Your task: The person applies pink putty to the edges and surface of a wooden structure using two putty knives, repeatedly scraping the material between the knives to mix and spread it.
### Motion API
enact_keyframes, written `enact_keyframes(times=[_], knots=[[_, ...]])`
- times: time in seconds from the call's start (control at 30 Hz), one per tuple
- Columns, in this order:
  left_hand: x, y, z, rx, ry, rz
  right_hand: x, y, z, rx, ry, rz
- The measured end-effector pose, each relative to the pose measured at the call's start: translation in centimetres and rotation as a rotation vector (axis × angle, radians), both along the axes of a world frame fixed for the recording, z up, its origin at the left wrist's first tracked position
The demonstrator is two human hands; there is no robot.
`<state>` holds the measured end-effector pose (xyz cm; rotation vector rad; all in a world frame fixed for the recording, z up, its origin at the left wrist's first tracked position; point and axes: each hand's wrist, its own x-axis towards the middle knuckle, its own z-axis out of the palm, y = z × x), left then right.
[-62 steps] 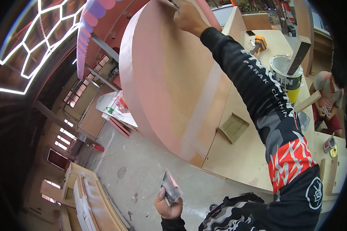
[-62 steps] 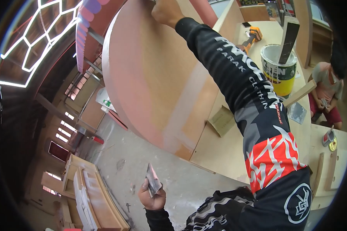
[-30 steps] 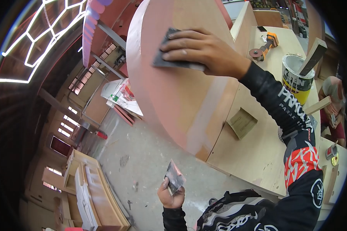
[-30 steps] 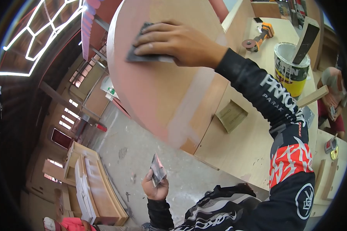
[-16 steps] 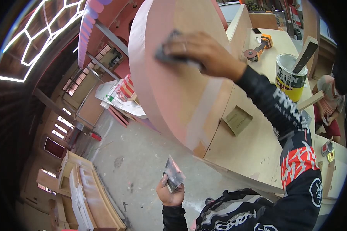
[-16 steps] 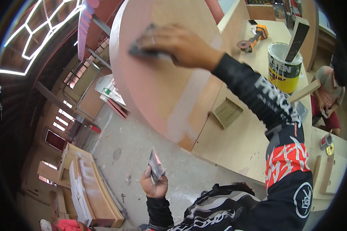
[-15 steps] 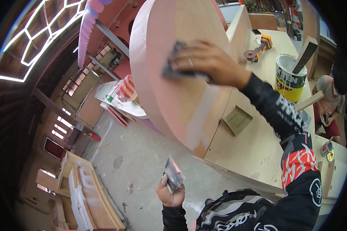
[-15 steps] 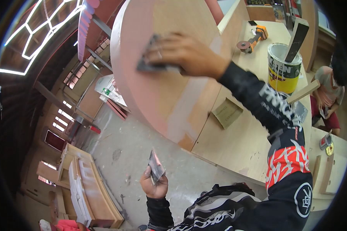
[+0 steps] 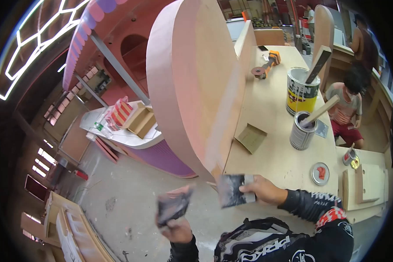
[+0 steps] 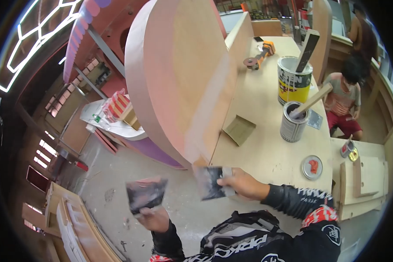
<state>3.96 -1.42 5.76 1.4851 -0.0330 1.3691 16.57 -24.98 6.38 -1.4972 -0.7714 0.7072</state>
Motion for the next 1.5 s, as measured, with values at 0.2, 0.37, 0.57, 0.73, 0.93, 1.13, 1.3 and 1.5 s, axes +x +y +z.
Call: enact_keyframes(times=[0.2, 0.37, 0.57, 0.73, 0.93, 1.13, 1.3, 1.5], knots=[[0.7, 3.8, 3.3, 1.091, 0.084, -0.212, -5.5, 4.7, 1.9, 0.746, 1.171, 0.010], [-2.2, 7.4, -1.7, 0.637, 0.695, -0.537, -7.9, 3.4, 4.4, 0.819, 0.484, -0.248], [-2.9, 8.3, -1.9, -1.156, 0.798, -1.209, -10.7, 8.2, -0.9, 0.295, -0.905, -0.174], [-3.5, 11.1, -1.0, -0.815, 0.481, -1.324, -12.8, 7.7, -10.6, -0.106, -0.609, -0.315], [-1.4, 11.3, -3.1, 0.806, 0.053, -0.683, -14.7, 10.9, -7.7, 0.909, 1.218, -0.320], [-2.0, 13.2, -6.6, 1.250, 0.689, -0.584, -6.0, 6.5, -0.9, 0.776, 0.096, -0.691], [-3.8, 10.5, -8.4, 1.019, 0.787, -0.581, 6.3, 6.6, 4.5, 0.393, -1.204, -0.722], [-4.9, 8.5, -9.0, 0.851, 0.874, -0.487, 8.2, 9.1, 0.7, 0.348, -1.327, -0.655]])
